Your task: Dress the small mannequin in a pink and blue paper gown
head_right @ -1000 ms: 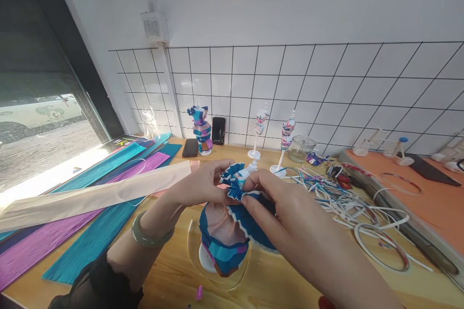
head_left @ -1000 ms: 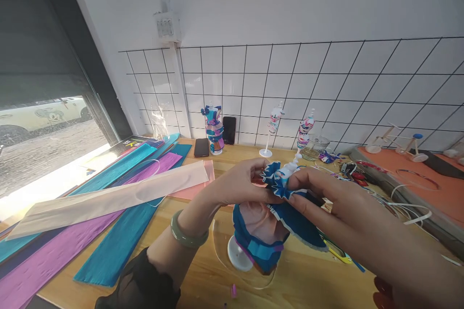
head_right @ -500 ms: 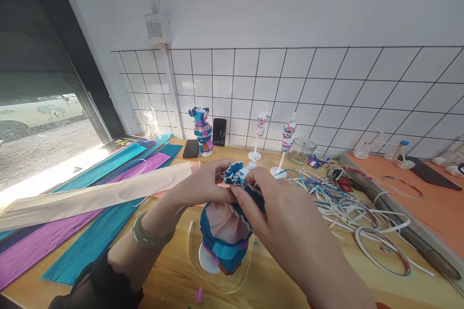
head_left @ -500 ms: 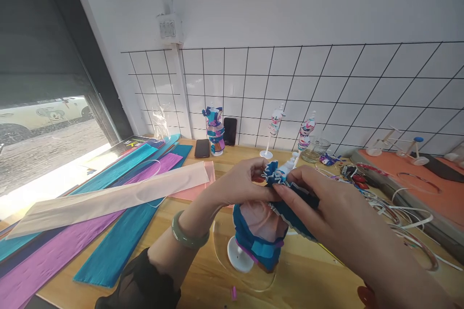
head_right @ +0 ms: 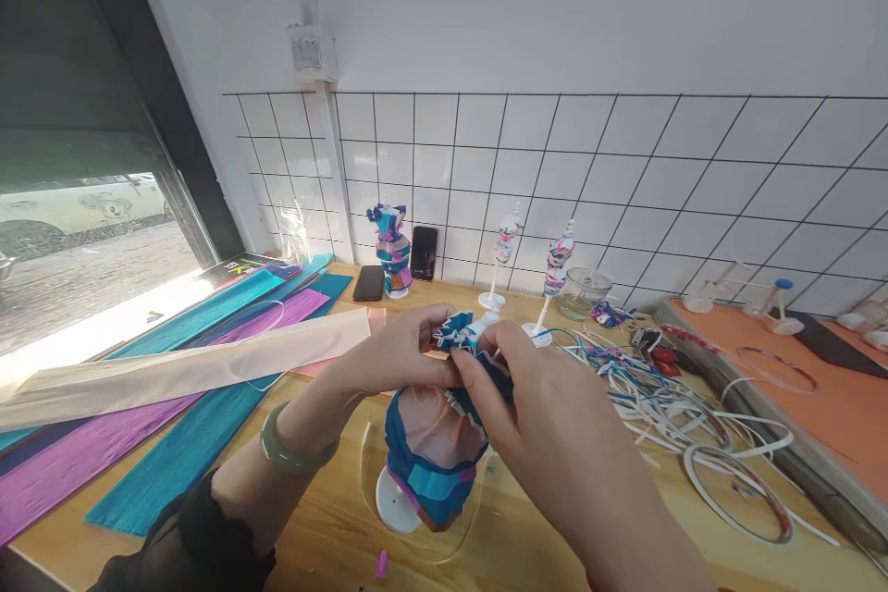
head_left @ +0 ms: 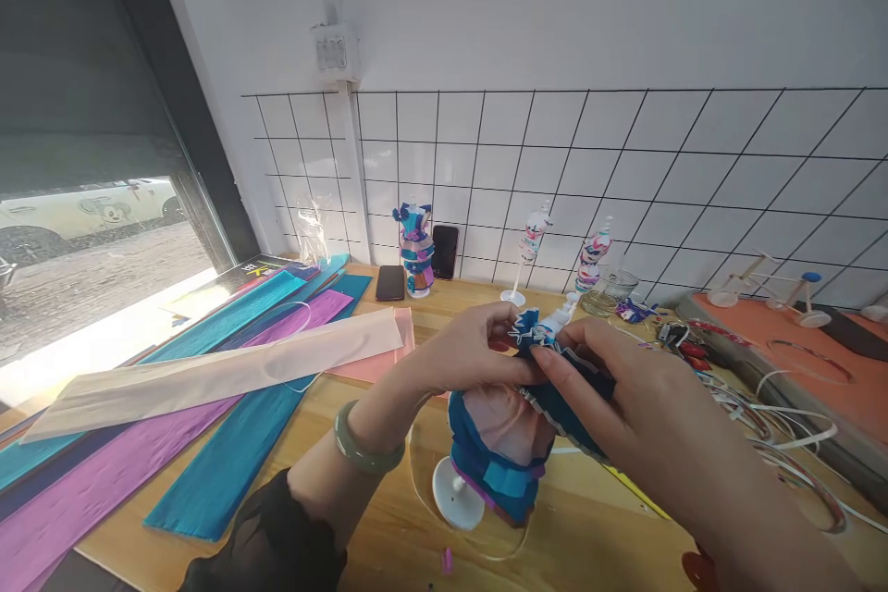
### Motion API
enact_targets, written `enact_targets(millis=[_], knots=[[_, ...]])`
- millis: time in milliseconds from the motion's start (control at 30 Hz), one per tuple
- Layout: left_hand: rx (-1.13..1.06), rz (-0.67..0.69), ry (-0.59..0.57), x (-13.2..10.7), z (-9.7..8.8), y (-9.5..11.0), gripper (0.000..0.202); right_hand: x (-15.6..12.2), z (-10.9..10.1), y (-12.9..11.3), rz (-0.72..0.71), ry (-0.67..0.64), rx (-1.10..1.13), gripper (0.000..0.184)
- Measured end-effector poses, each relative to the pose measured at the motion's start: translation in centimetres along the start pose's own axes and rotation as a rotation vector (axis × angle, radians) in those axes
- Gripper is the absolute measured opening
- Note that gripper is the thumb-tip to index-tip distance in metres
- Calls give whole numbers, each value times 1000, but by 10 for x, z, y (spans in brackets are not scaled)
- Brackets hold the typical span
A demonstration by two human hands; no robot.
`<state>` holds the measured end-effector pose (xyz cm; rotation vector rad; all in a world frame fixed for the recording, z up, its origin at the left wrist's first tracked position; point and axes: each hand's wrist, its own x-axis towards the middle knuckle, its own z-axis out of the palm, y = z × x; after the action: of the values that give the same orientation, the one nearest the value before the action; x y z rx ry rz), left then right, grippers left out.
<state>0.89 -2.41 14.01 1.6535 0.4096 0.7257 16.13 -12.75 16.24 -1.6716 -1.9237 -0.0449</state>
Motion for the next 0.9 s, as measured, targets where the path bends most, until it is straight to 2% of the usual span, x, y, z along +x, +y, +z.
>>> enact_targets(millis=[233,367,600,767,900], knots=[[-126,-54,4,1,-2,-3,30,1,-3,3,58,-54,88,38],[-227,-94,-25,0,-2,-1,30,-1,-7,9,28,-35,155,37],[-235,-151,-146,-1,-3,1,31,0,-13,10,-26,-50,213,31],[-208,-166,-132,-1,-4,1,33,2,-19,9,-65,-101,273,31],[-223,-168,-130,1,-8,-2,36,0,-19,11,-22,-113,247,29]])
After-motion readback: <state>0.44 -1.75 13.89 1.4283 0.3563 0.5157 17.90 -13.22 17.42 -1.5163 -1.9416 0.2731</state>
